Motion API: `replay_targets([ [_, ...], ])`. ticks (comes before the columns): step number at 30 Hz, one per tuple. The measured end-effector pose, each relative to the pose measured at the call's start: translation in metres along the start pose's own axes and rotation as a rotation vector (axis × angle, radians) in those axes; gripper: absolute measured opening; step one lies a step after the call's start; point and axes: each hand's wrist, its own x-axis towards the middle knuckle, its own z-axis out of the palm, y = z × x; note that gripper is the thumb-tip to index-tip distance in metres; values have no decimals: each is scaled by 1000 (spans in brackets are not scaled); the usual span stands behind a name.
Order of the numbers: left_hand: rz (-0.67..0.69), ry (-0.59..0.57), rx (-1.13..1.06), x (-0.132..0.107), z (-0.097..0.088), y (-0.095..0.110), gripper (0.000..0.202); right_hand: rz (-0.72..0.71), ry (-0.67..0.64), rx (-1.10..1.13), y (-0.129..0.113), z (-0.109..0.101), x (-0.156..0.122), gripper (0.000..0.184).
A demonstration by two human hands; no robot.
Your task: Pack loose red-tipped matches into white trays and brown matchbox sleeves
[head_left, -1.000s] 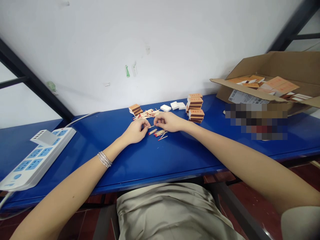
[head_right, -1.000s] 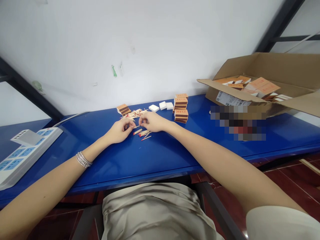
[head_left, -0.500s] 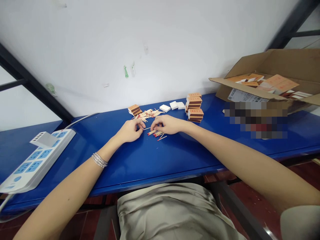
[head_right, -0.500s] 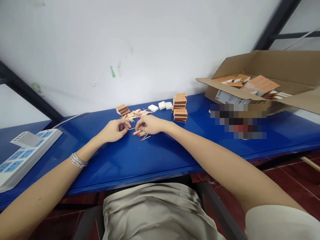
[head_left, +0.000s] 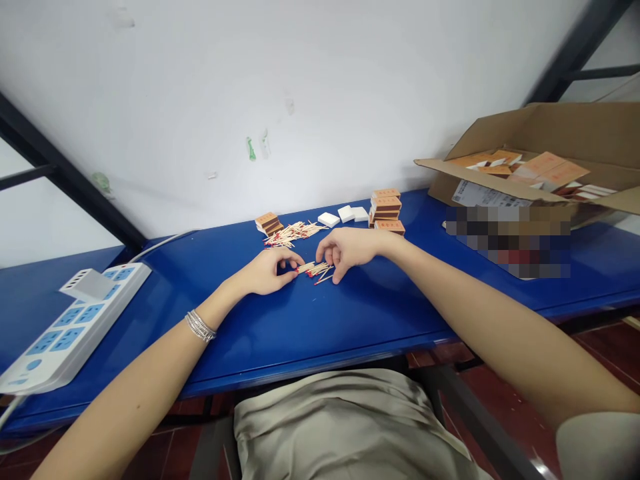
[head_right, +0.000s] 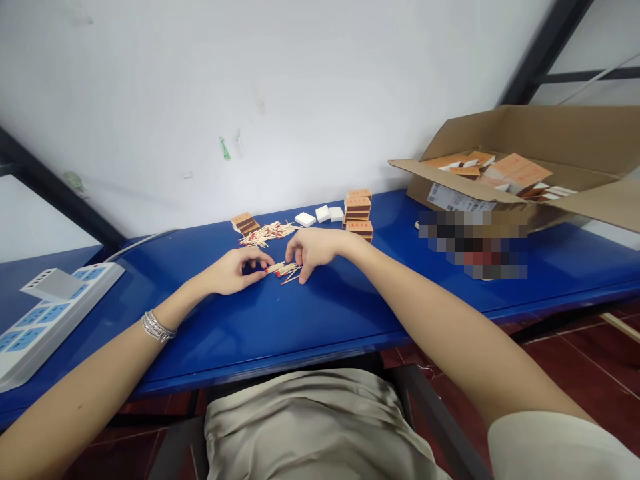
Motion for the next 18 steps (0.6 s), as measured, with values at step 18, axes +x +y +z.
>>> replay_targets([
  [18,-92,45,-2,3,1,-5,24,42,522,-133,20,11,21,23],
])
